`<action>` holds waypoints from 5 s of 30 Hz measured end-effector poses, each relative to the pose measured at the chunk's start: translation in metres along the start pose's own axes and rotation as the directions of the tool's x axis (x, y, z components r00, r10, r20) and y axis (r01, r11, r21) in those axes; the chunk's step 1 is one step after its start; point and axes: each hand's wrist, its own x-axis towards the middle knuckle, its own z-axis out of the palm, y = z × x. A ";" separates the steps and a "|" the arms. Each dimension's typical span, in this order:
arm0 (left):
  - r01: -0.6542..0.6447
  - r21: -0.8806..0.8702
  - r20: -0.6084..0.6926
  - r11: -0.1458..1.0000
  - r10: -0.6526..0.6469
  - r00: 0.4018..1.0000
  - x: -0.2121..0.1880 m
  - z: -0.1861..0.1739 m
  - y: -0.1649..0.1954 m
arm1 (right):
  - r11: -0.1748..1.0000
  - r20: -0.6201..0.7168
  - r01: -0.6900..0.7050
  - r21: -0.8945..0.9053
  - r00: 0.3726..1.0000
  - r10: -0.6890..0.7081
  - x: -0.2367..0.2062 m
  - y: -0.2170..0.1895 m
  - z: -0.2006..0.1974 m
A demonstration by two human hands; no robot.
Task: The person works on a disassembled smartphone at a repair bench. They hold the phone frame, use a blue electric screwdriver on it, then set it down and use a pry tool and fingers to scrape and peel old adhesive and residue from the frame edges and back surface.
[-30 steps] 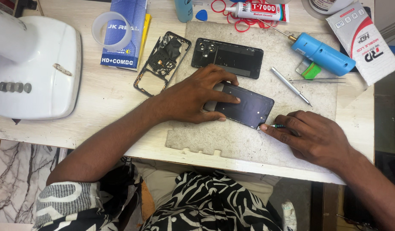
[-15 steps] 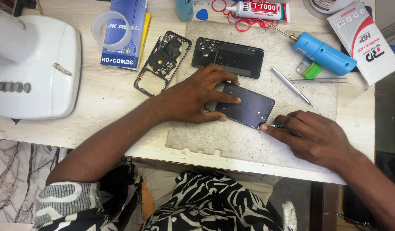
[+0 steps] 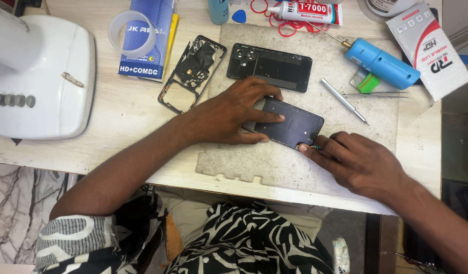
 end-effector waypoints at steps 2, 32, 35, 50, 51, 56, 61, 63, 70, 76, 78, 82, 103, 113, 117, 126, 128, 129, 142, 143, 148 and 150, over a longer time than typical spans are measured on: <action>-0.001 -0.006 0.000 1.000 0.001 1.000 0.000 -0.001 0.001 | 1.000 0.000 -0.008 -0.013 1.000 0.008 -0.003 -0.004 -0.003; 0.027 0.008 0.032 1.000 -0.027 0.999 -0.008 -0.003 0.005 | 0.989 0.048 -0.150 -0.001 0.988 0.150 0.009 -0.029 -0.005; 0.012 0.001 0.018 1.000 -0.012 1.000 -0.010 -0.003 0.003 | 0.987 0.039 -0.158 0.028 0.987 0.157 0.006 -0.027 -0.005; -0.011 0.000 -0.009 1.000 0.011 1.000 -0.013 -0.006 0.001 | 0.994 0.003 -0.107 0.009 0.994 0.107 0.020 -0.028 -0.003; -0.005 -0.004 0.001 1.000 0.005 1.000 -0.013 -0.006 -0.001 | 0.994 -0.005 -0.112 0.012 0.994 0.112 0.020 -0.028 -0.003; -0.033 0.009 -0.021 0.999 0.033 0.999 -0.014 -0.007 -0.003 | 0.993 -0.003 -0.113 0.038 0.994 0.114 0.022 -0.026 -0.004; 0.003 -0.001 0.008 1.000 -0.003 1.000 -0.014 -0.007 -0.002 | 0.995 -0.003 -0.098 0.030 0.995 0.098 0.023 -0.024 -0.004; 0.005 0.002 0.009 1.000 -0.005 1.000 -0.013 -0.007 -0.001 | 0.995 -0.008 -0.093 0.027 0.996 0.093 0.024 -0.024 -0.002; 0.007 -0.002 0.008 1.000 -0.007 1.000 -0.015 -0.008 -0.001 | 0.998 -0.021 -0.064 0.018 0.998 0.064 0.030 -0.025 0.002; 0.004 -0.011 0.003 1.000 -0.004 1.000 -0.016 -0.007 -0.002 | 0.999 -0.012 -0.054 0.010 0.998 0.054 0.034 -0.025 0.003; 0.002 -0.011 -0.001 1.000 -0.002 1.000 -0.017 -0.006 -0.002 | 0.999 -0.015 -0.037 0.001 0.999 0.037 0.036 -0.026 0.005; -0.011 0.004 -0.011 1.000 0.011 1.000 -0.018 -0.005 -0.003 | 1.000 -0.017 0.021 -0.013 1.000 -0.021 0.042 -0.031 0.008; -0.005 0.029 -0.072 1.000 0.007 0.997 -0.022 -0.013 0.001 | 0.971 -0.129 -0.240 -0.016 0.963 0.236 0.015 -0.031 -0.006; 0.014 0.093 -0.107 0.996 -0.004 0.994 -0.019 -0.010 0.011 | 0.966 -0.126 -0.260 -0.003 0.958 0.258 0.008 -0.033 -0.004; 0.018 0.114 -0.097 0.993 -0.007 0.995 -0.019 -0.007 0.012 | 0.954 -0.155 -0.299 0.006 0.943 0.296 0.008 -0.034 -0.001; 0.038 0.151 -0.065 0.988 -0.028 0.997 -0.021 -0.007 0.008 | 0.941 -0.201 -0.334 -0.050 0.927 0.318 0.001 -0.034 0.007; 0.044 0.204 -0.050 0.978 -0.034 0.998 -0.022 -0.008 0.008 | 0.942 -0.200 -0.333 -0.037 0.926 0.319 0.003 -0.035 0.006; 0.018 0.221 -0.064 0.975 -0.004 0.998 -0.022 -0.007 0.009 | 0.942 -0.203 -0.335 0.001 0.923 0.328 0.005 -0.036 0.005; -0.060 -0.043 -0.105 0.997 0.056 0.993 -0.018 0.011 0.030 | 0.955 -0.322 -0.281 0.091 0.899 0.295 0.033 -0.052 -0.005; -0.056 -0.036 -0.122 0.998 0.052 0.991 -0.016 0.009 0.027 | 0.944 -0.329 -0.319 0.084 0.885 0.328 0.032 -0.050 -0.005; 0.036 0.183 -0.135 0.982 -0.011 0.991 -0.001 -0.004 0.020 | 0.826 -0.214 -0.520 0.219 0.800 0.561 0.013 -0.045 -0.010; 0.044 0.254 -0.053 0.966 -0.032 0.998 0.012 -0.001 0.028 | 0.792 -0.126 -0.565 0.231 0.790 0.600 0.010 -0.045 -0.008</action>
